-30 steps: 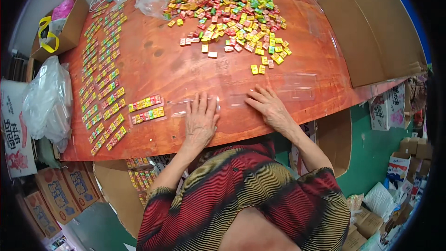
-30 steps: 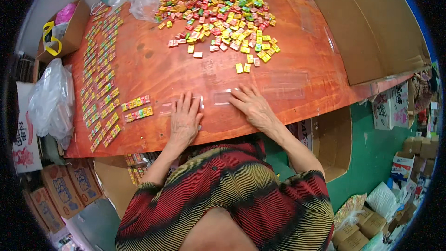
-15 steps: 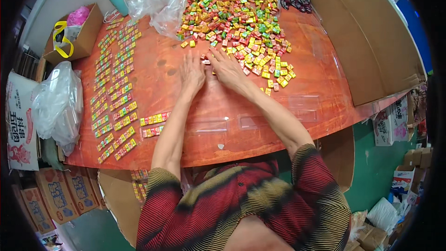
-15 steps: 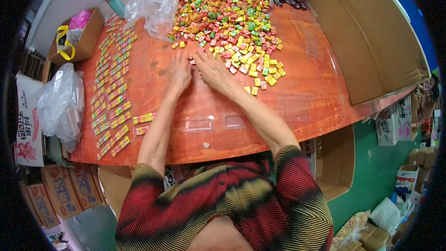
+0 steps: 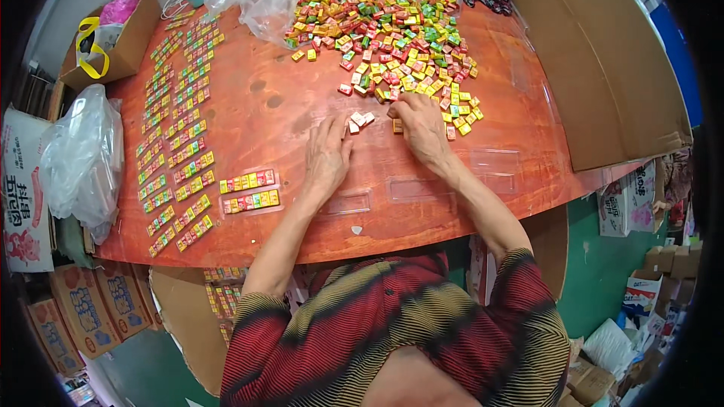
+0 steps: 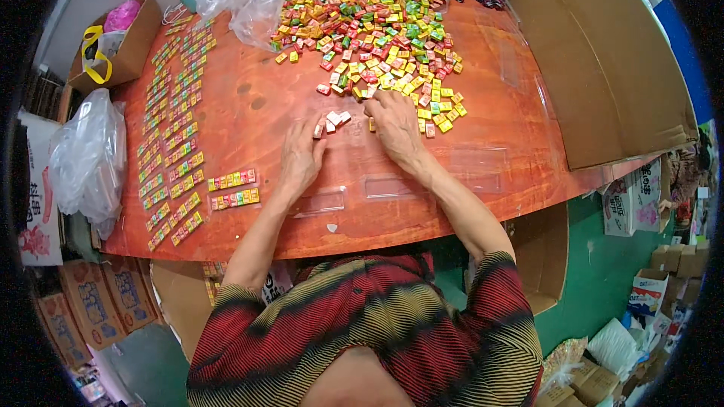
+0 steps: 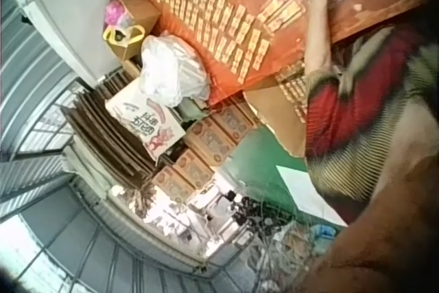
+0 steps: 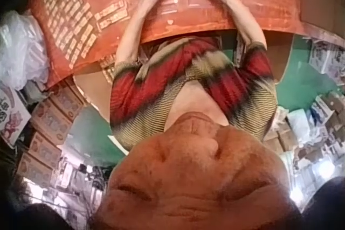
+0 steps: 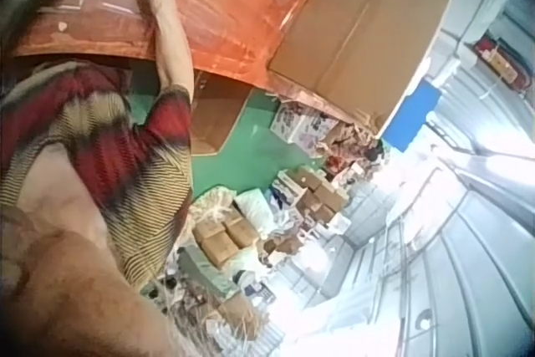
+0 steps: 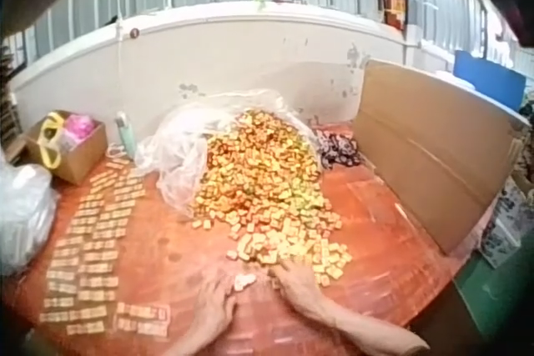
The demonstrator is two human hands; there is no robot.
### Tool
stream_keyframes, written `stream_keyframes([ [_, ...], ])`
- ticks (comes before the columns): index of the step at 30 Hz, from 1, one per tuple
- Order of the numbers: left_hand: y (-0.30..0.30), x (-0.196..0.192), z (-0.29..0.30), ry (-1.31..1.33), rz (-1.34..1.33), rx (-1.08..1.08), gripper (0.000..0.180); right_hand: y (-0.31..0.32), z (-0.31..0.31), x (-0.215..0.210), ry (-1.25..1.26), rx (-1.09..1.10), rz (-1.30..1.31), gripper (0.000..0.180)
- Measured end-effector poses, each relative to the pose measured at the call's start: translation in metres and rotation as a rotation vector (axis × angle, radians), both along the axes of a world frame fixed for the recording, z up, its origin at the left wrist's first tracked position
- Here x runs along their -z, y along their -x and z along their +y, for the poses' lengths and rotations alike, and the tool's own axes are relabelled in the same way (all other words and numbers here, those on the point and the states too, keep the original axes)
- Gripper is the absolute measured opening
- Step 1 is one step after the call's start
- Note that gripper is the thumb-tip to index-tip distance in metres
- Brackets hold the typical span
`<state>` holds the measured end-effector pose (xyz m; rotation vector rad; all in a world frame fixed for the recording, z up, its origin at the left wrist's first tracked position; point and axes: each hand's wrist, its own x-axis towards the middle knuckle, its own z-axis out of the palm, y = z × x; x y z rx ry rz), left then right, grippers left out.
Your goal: Sorting and arranging small colorful rectangular packets into rows on a wooden table.
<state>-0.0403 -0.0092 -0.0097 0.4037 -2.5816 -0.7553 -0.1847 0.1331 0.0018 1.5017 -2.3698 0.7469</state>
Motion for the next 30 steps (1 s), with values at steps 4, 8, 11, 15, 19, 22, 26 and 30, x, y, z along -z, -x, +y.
stream_keyframes([
  [4, 0.004, -0.003, -0.003, -0.133, -0.045, 0.000, 0.045, -0.017, -0.019, -0.010, 0.120, -0.079, -0.095, 0.019],
  [8, 0.014, -0.001, 0.003, -0.064, -0.076, -0.086, 0.033, -0.029, -0.044, 0.006, 0.045, -0.151, -0.096, 0.014],
  [11, 0.012, 0.000, -0.001, -0.026, -0.096, -0.093, 0.029, -0.024, -0.040, 0.013, -0.047, -0.105, -0.089, 0.012],
  [15, 0.005, -0.005, -0.006, -0.076, -0.144, -0.041, 0.028, -0.019, -0.031, 0.002, -0.217, -0.001, -0.178, 0.014],
  [19, 0.002, -0.002, -0.015, -0.045, -0.213, -0.028, 0.027, -0.014, -0.059, -0.018, -0.125, 0.018, -0.114, 0.010],
  [22, 0.000, -0.010, -0.011, -0.036, -0.212, -0.030, 0.026, 0.010, -0.090, 0.014, 0.025, -0.097, 0.045, 0.009],
  [26, -0.007, -0.010, -0.013, -0.042, -0.169, -0.093, 0.026, -0.011, -0.108, 0.027, 0.043, -0.121, 0.091, 0.008],
  [30, -0.015, -0.007, -0.017, 0.002, -0.160, -0.172, 0.032, -0.044, -0.093, 0.006, -0.312, -0.079, 0.111, 0.009],
])
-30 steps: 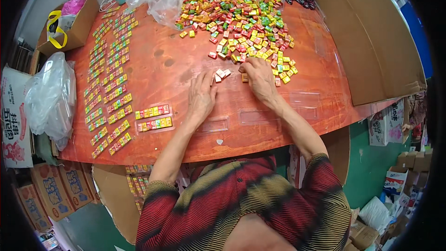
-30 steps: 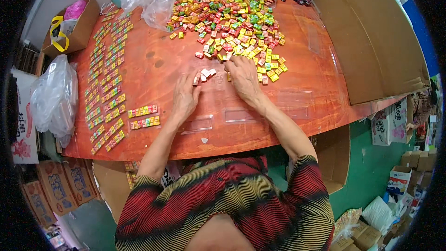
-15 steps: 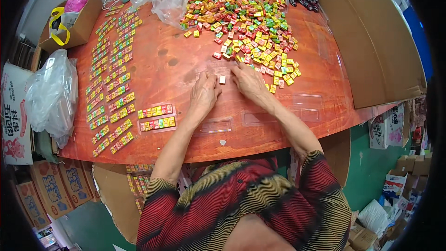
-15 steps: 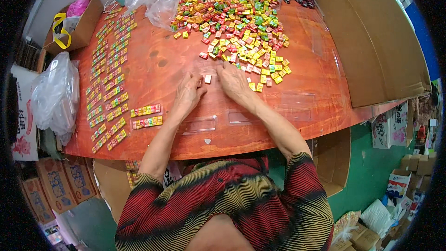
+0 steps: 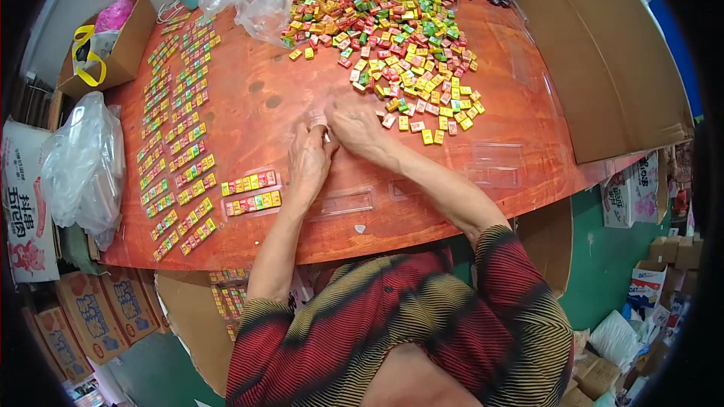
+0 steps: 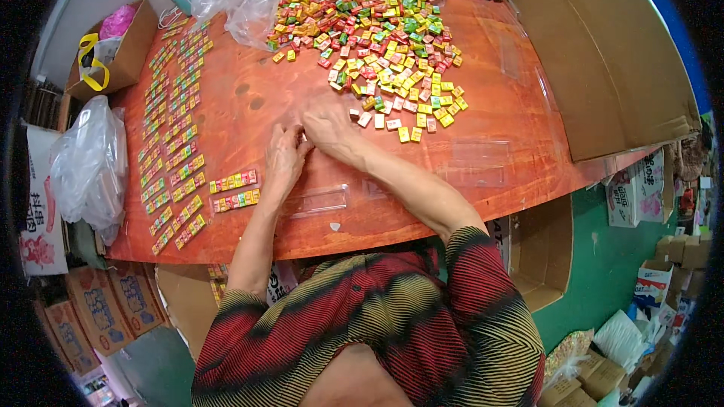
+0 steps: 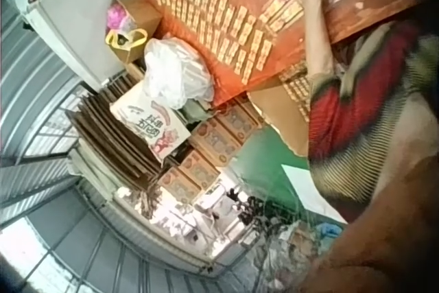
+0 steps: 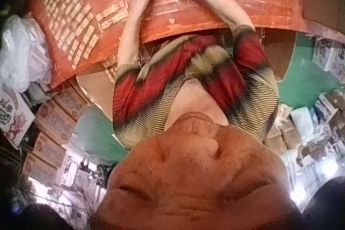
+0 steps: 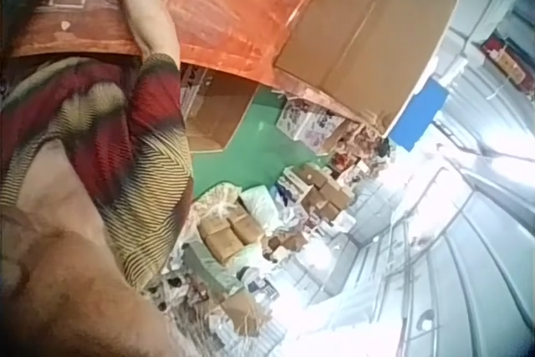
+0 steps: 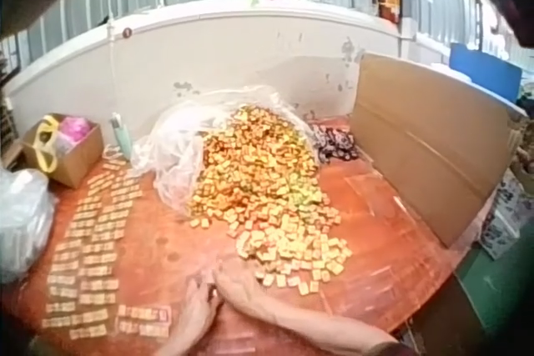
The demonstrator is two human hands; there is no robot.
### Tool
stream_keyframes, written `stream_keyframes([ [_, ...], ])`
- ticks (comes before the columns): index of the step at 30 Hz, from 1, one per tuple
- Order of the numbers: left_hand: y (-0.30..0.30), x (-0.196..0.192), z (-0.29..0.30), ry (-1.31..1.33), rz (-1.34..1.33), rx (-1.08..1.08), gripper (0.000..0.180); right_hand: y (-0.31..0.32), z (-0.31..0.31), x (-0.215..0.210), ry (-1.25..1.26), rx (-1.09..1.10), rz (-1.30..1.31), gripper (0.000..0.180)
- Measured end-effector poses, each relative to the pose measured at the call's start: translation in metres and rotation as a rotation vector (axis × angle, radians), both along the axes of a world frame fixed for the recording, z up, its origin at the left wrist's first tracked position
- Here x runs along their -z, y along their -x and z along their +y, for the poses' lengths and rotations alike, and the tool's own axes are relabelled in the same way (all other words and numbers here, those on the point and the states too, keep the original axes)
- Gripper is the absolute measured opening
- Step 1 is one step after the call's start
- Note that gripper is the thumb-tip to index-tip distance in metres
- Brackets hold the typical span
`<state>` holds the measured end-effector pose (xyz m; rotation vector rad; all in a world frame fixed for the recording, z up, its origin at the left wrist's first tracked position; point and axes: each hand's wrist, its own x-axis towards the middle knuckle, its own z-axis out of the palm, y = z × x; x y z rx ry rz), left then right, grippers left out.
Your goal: Sorting and arranging small colorful rectangular packets into rows on a wooden table.
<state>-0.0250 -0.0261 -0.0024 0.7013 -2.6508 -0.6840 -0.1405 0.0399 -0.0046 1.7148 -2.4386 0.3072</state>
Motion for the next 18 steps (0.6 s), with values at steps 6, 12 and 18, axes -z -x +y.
stream_keyframes([
  [6, 0.005, -0.005, -0.002, -0.118, 0.123, 0.135, 0.040, 0.031, 0.072, -0.012, 0.363, 0.174, -0.432, 0.015],
  [12, 0.020, 0.001, -0.005, -0.109, 0.008, 0.176, 0.037, 0.007, 0.073, -0.012, 0.285, 0.025, -0.345, 0.023],
  [18, 0.022, 0.008, 0.003, -0.107, 0.100, 0.217, 0.029, -0.005, 0.043, 0.019, 0.299, 0.066, -0.243, 0.014],
])
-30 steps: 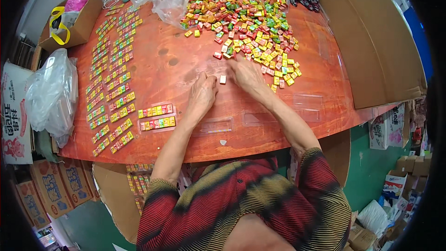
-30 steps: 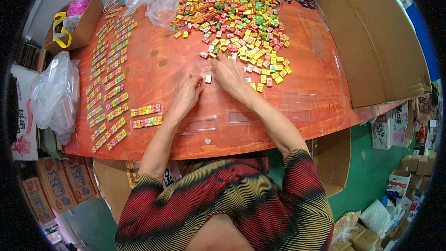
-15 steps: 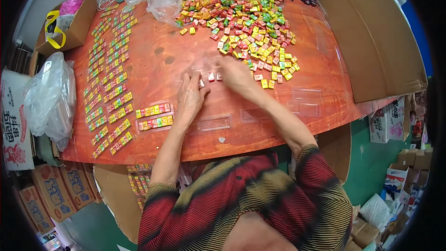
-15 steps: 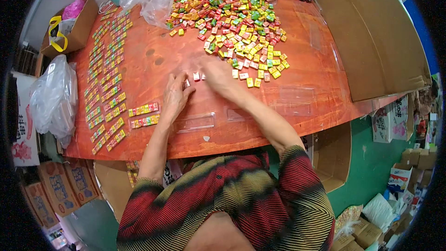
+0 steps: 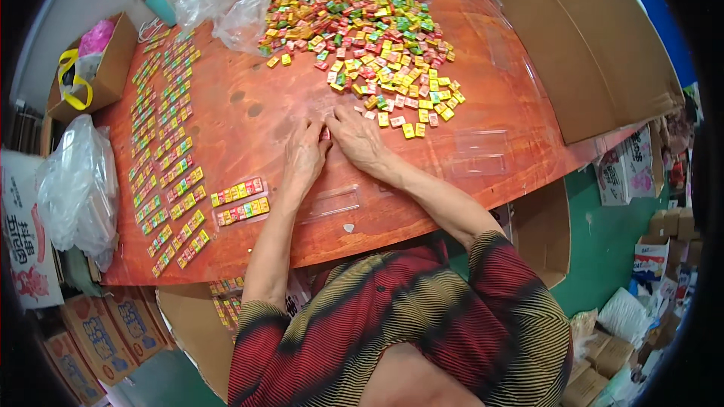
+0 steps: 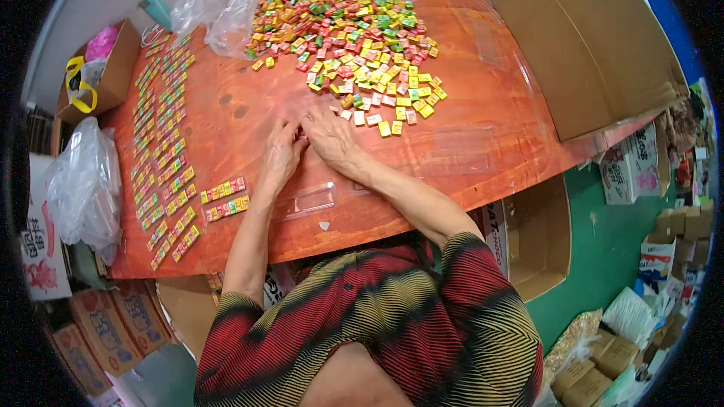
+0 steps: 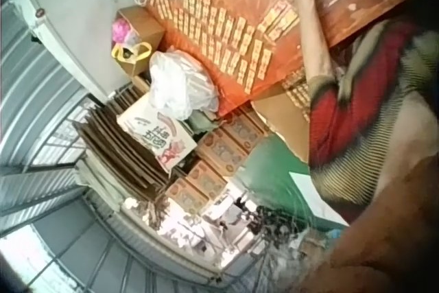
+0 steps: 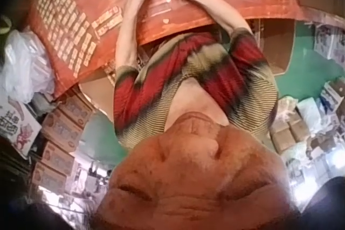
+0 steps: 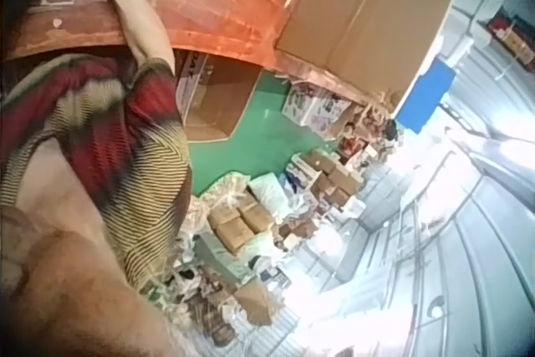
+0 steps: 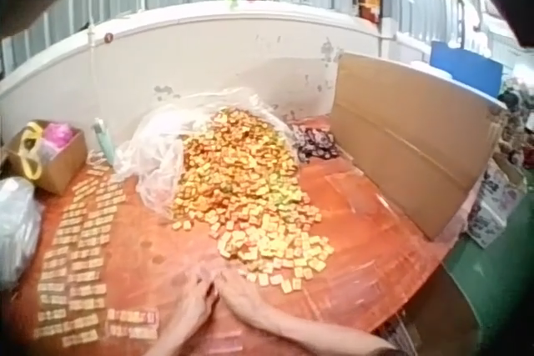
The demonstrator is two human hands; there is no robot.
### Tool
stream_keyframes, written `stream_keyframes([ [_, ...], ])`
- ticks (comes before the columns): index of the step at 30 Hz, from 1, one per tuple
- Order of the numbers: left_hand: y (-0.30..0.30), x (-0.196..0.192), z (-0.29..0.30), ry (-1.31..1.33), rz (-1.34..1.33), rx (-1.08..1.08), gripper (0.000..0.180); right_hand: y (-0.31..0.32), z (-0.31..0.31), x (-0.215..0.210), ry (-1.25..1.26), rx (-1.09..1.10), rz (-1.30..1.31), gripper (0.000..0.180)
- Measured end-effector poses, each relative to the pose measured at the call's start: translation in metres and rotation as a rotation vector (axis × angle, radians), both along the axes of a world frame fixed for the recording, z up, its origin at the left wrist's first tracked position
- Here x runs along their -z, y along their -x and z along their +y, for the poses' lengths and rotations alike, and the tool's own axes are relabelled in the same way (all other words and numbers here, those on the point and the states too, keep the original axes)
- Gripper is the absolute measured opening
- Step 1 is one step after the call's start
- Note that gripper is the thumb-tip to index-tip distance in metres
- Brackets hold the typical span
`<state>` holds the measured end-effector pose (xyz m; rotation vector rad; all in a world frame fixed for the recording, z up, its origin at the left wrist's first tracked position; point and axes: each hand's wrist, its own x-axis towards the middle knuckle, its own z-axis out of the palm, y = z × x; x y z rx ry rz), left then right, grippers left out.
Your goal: Sorting and arranging small colorful rectangular packets into rows on a wooden table.
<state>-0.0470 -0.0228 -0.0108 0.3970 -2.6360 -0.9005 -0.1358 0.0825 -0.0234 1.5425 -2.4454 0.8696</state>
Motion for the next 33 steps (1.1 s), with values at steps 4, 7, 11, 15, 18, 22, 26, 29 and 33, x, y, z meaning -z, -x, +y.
stream_keyframes([
  [4, 0.000, -0.002, 0.008, 0.001, 0.015, 0.026, 0.029, 0.022, 0.018, 0.012, -0.013, 0.007, -0.442, 0.016],
  [7, -0.004, -0.005, 0.015, -0.016, 0.012, -0.019, 0.029, 0.028, 0.061, -0.038, -0.010, 0.101, -0.118, 0.019],
  [11, -0.008, -0.006, 0.024, -0.035, -0.015, 0.015, 0.030, 0.041, 0.094, -0.037, -0.301, 0.178, -0.058, 0.022],
  [15, -0.004, -0.008, 0.034, -0.063, -0.065, 0.036, 0.032, 0.033, 0.087, -0.017, -0.311, 0.175, -0.033, 0.019],
  [18, -0.007, -0.008, 0.039, -0.045, -0.052, 0.072, 0.033, 0.022, 0.088, -0.017, -0.253, 0.118, 0.017, 0.021],
  [22, -0.010, -0.004, 0.037, -0.044, -0.011, 0.128, 0.034, 0.019, 0.093, -0.025, -0.228, -0.064, 0.054, 0.031],
  [26, -0.006, -0.009, 0.037, -0.031, -0.065, 0.155, 0.033, 0.019, 0.088, -0.020, -0.055, -0.178, 0.020, 0.032],
  [29, -0.007, -0.010, 0.034, -0.093, -0.087, 0.181, 0.035, 0.018, 0.093, -0.026, -0.182, -0.047, 0.011, 0.025],
  [33, 0.000, -0.010, 0.035, -0.091, -0.078, 0.202, 0.037, 0.010, 0.094, -0.022, -0.223, -0.009, 0.030, 0.012],
])
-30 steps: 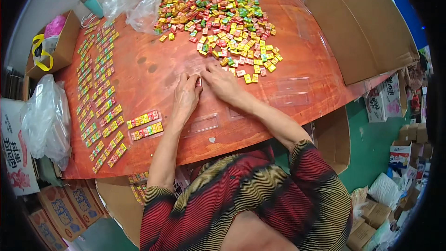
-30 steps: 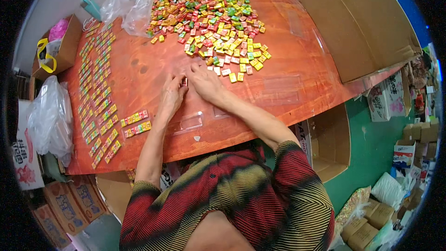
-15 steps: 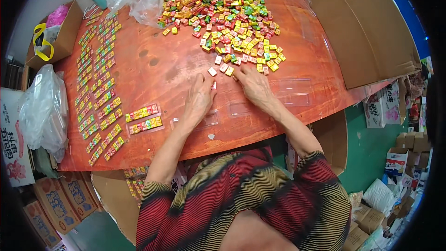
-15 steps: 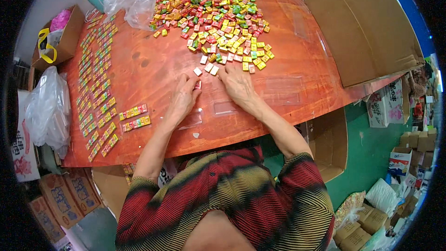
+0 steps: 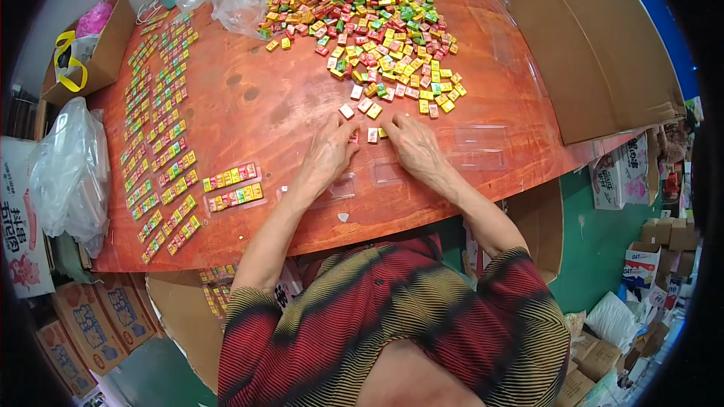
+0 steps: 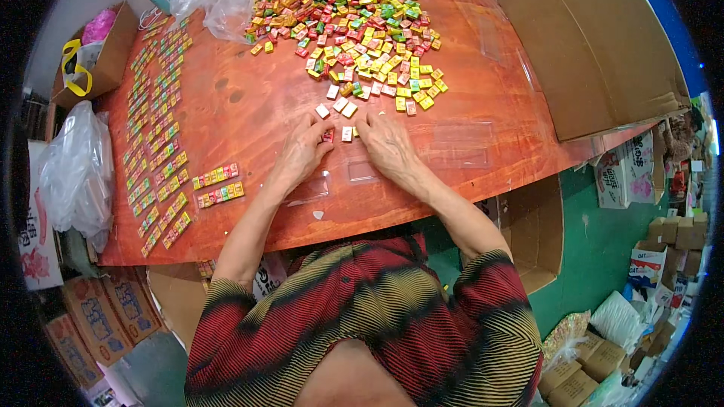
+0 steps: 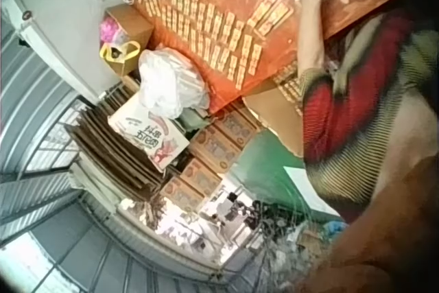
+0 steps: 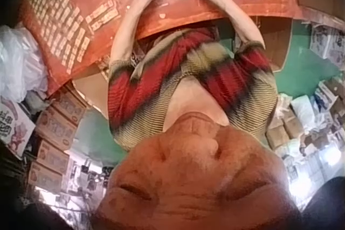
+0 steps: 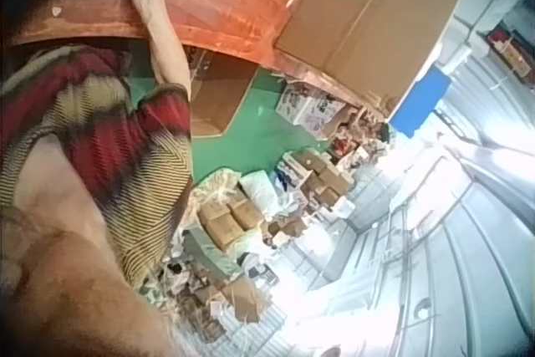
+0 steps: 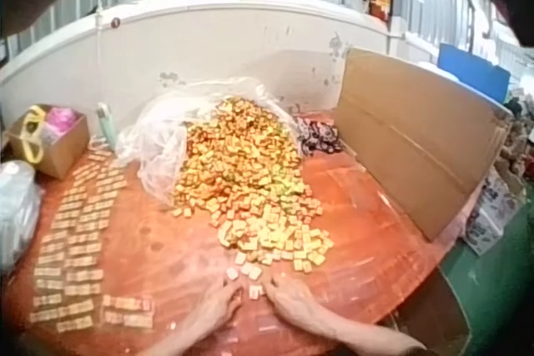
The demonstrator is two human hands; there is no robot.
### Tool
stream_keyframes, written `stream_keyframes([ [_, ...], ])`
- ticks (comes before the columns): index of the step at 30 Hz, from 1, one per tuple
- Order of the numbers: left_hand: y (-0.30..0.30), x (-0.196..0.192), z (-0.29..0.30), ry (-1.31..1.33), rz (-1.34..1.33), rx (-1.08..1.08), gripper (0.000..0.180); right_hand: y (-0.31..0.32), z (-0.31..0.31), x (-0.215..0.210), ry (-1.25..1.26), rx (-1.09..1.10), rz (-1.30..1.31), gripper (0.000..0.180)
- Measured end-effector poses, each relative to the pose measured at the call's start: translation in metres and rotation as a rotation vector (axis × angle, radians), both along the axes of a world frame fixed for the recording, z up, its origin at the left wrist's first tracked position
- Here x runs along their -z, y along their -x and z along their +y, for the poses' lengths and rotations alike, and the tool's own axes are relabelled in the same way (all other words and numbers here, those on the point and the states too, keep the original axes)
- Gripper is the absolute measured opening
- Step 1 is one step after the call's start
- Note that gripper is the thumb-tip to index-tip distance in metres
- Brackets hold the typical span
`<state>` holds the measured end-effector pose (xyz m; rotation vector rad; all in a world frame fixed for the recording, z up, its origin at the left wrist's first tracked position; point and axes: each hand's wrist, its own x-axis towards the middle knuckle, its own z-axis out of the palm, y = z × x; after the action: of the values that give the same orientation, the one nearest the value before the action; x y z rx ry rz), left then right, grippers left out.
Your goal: Sorting and arranging small colorful rectangular packets into rows on a wooden table.
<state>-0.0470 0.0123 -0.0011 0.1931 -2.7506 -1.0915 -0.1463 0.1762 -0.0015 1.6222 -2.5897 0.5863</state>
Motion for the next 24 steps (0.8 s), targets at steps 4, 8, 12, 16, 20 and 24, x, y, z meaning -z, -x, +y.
stream_keyframes([
  [4, 0.005, -0.007, 0.008, 0.030, 0.050, 0.028, 0.038, -0.006, -0.003, 0.004, -0.027, 0.124, 0.056, 0.012],
  [8, 0.008, -0.001, 0.011, 0.043, -0.021, 0.038, 0.039, -0.009, -0.010, 0.000, -0.051, 0.168, -0.015, 0.022],
  [12, 0.004, 0.002, 0.012, 0.037, 0.049, 0.013, 0.040, 0.003, -0.015, -0.003, -0.063, 0.121, -0.066, 0.025],
  [16, 0.002, 0.002, 0.011, 0.034, 0.063, -0.008, 0.040, 0.023, -0.025, -0.009, -0.036, 0.184, -0.171, 0.022],
  [20, 0.004, 0.000, 0.013, 0.090, 0.076, -0.021, 0.039, 0.043, -0.044, -0.003, 0.073, 0.258, 0.031, 0.024],
  [24, 0.003, 0.002, 0.013, 0.092, 0.099, -0.018, 0.038, 0.043, -0.035, -0.001, 0.050, 0.217, 0.033, 0.024],
])
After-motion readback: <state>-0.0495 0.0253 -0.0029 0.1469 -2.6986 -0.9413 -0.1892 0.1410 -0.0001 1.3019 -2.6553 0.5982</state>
